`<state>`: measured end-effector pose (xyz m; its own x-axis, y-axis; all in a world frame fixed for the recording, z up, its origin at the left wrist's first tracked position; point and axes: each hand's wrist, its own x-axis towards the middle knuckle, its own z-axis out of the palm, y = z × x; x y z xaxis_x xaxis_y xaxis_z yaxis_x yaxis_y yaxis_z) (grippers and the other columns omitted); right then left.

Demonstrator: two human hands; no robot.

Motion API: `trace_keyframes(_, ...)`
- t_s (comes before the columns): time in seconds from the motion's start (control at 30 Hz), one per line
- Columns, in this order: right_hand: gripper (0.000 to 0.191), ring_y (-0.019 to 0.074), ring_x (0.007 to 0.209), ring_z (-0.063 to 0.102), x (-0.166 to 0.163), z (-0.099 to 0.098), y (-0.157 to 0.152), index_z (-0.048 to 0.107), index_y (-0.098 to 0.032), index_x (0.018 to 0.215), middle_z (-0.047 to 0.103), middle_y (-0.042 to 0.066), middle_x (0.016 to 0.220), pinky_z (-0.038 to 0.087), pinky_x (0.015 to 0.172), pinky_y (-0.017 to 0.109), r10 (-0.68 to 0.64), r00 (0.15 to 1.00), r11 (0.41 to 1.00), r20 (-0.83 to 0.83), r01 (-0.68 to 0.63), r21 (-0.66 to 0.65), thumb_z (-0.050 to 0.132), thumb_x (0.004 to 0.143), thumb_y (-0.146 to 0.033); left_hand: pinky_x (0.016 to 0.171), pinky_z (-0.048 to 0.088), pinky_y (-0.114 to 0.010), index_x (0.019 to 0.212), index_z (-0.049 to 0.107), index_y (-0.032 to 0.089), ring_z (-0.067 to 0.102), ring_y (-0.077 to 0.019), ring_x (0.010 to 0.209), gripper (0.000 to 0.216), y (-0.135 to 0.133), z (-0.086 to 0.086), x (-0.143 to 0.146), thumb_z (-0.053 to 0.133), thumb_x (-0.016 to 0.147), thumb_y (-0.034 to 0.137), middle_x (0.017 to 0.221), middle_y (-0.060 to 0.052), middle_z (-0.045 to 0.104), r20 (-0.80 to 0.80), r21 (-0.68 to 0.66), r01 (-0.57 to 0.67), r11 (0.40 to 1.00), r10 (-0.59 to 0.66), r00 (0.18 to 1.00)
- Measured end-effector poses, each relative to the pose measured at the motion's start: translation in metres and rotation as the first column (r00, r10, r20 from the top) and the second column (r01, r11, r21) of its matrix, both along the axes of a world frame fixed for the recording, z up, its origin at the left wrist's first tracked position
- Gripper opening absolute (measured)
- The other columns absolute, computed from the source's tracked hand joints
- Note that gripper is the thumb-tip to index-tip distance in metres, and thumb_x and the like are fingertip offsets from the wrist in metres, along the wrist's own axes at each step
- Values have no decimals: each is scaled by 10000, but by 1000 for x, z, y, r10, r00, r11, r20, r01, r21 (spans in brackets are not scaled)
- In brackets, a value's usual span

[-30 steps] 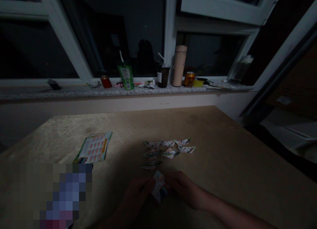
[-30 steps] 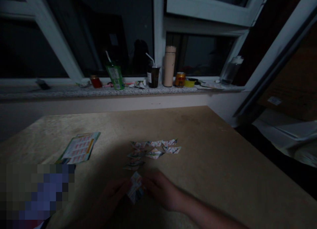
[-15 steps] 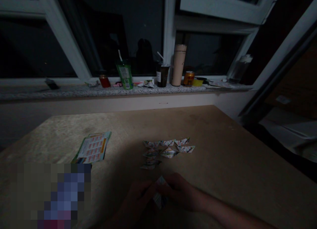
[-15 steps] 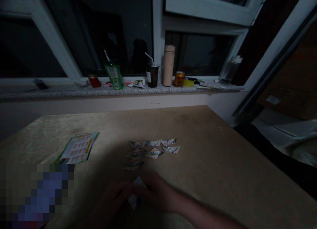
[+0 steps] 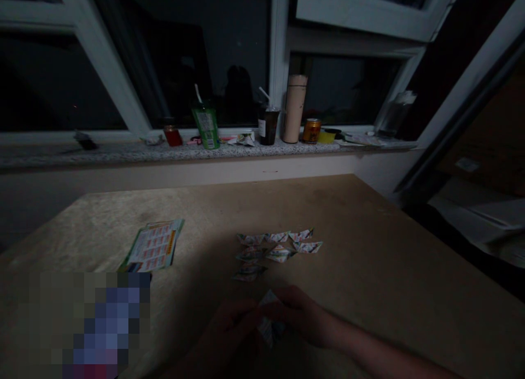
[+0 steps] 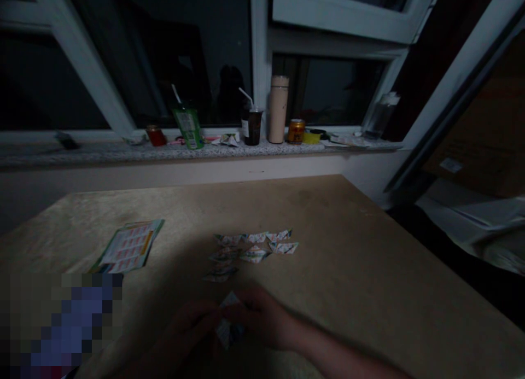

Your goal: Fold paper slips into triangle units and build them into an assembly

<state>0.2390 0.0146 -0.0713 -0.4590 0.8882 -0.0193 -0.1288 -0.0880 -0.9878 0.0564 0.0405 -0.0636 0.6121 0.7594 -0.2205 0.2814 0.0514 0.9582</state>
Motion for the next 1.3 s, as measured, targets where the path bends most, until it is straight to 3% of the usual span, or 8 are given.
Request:
trace_keyframes(0.17,498,88,556,374,1,3,2,554,-133,692,455,-18,622,327,507,203,-62,997,996,40,59,72,526,817,-615,561,446,-230,676,673,154,608,-177,572,566,1,0,-2,494,786,680,573,-16,664,-8,-30,-41,999,41,999)
trace_keyframes(0.47,478,84,554,339,4,6,2,523,-136,664,415,-26,612,297,495,202,-74,995,991,69,66,114,517,843,-579,681,457,-244,677,726,171,639,-184,640,557,2,7,-3,404,889,574,652,-26,722,-14,68,67,995,-66,998)
trace_keyframes(0.6,495,84,554,320,7,3,5,520,-136,661,390,-28,611,269,484,206,-81,988,987,128,62,149,516,832,-600,683,458,-262,630,720,174,639,-214,686,549,1,9,-2,451,840,603,655,-33,717,-35,54,-53,997,55,998)
trace_keyframes(0.77,532,76,522,244,11,-1,5,435,-156,584,301,-46,566,188,447,219,-104,974,987,203,76,142,467,852,-615,729,459,-299,745,727,189,624,-241,747,469,1,3,-4,552,743,625,702,-24,713,-46,3,-211,978,211,976)
trace_keyframes(0.87,531,74,513,239,10,-1,3,426,-162,585,298,-50,555,183,440,219,-76,978,991,195,52,124,471,845,-623,740,454,-303,768,727,178,621,-249,797,489,2,3,-2,546,748,632,780,-40,716,-57,34,-142,989,143,988)
trace_keyframes(0.97,531,69,495,232,9,-2,3,418,-166,579,295,-56,532,173,426,219,-70,979,992,190,49,115,483,837,-626,696,452,-291,765,726,158,622,-235,741,509,3,5,1,496,798,610,733,-41,707,-105,73,-63,995,71,992)
trace_keyframes(1.1,552,65,495,229,9,-5,4,394,-168,561,281,-61,528,169,426,218,-87,977,993,195,69,97,498,814,-647,664,438,-255,723,716,178,614,-210,717,468,4,5,2,477,840,563,705,-17,699,-123,147,-52,988,71,990)
trace_keyframes(1.3,584,55,477,189,8,-6,4,383,-168,548,261,-67,517,137,415,224,-75,977,997,201,68,44,451,818,-682,615,440,-243,688,702,164,611,-199,652,512,5,4,0,473,836,597,650,-23,686,-72,85,-69,994,75,995)
